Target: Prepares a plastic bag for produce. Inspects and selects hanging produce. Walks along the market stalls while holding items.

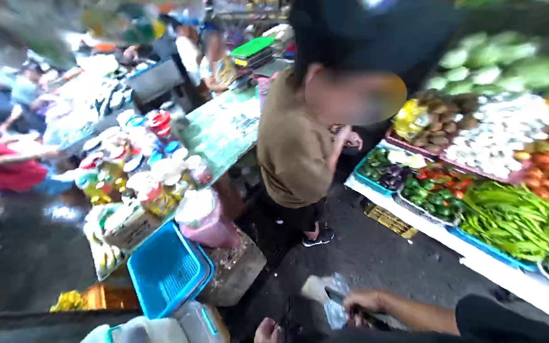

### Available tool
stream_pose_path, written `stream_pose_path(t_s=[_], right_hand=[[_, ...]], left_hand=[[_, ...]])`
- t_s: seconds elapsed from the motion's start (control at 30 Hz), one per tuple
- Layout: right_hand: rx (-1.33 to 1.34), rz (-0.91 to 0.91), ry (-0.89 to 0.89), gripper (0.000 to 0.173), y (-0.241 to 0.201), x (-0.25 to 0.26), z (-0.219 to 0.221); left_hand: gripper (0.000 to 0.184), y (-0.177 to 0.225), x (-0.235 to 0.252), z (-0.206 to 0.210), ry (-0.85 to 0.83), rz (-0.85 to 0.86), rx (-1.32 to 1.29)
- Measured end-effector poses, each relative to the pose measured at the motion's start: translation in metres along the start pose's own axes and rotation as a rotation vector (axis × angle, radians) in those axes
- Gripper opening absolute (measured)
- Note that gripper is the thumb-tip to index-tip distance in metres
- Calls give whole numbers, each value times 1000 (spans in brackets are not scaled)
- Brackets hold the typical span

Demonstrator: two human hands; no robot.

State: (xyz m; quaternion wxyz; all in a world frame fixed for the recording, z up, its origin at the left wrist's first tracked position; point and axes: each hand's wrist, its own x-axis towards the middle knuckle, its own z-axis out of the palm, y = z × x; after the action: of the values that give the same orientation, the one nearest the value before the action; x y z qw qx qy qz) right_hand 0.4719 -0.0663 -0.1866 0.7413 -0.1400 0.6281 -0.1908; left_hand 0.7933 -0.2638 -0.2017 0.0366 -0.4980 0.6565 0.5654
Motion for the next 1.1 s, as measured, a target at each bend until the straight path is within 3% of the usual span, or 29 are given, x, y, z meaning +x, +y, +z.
stream_pose_path(t_s=[0.23, 0.4, 0.53, 0.67, 0.87, 0.97, 1.03, 1.1], right_hand=[[298, -311, 184, 38, -9, -54, -31], [380, -431, 233, 37, -13, -106, -50], [453, -542, 196, 40, 6, -132, -72], [508, -670, 167, 49, 16, -159, -86], [462, -808, 83, 47, 7, -205, -96], [503, -931, -55, 56, -4, -215, -106], [531, -987, -171, 62, -13, -222, -113], [562, -977, -280, 61, -23, -232, -117]], left_hand=[[18, 161, -23, 23, -148, 180, -445], [20, 264, -14, 57, -177, 283, -485], [21, 317, 1, 80, -155, 356, -431], [19, 353, 15, 101, -102, 385, -409], [28, 387, 21, 124, -109, 372, -465], [36, 386, 19, 130, -200, 470, -430], [50, 369, 9, 136, -354, 641, -224], [64, 353, -15, 146, -507, 672, 8]])
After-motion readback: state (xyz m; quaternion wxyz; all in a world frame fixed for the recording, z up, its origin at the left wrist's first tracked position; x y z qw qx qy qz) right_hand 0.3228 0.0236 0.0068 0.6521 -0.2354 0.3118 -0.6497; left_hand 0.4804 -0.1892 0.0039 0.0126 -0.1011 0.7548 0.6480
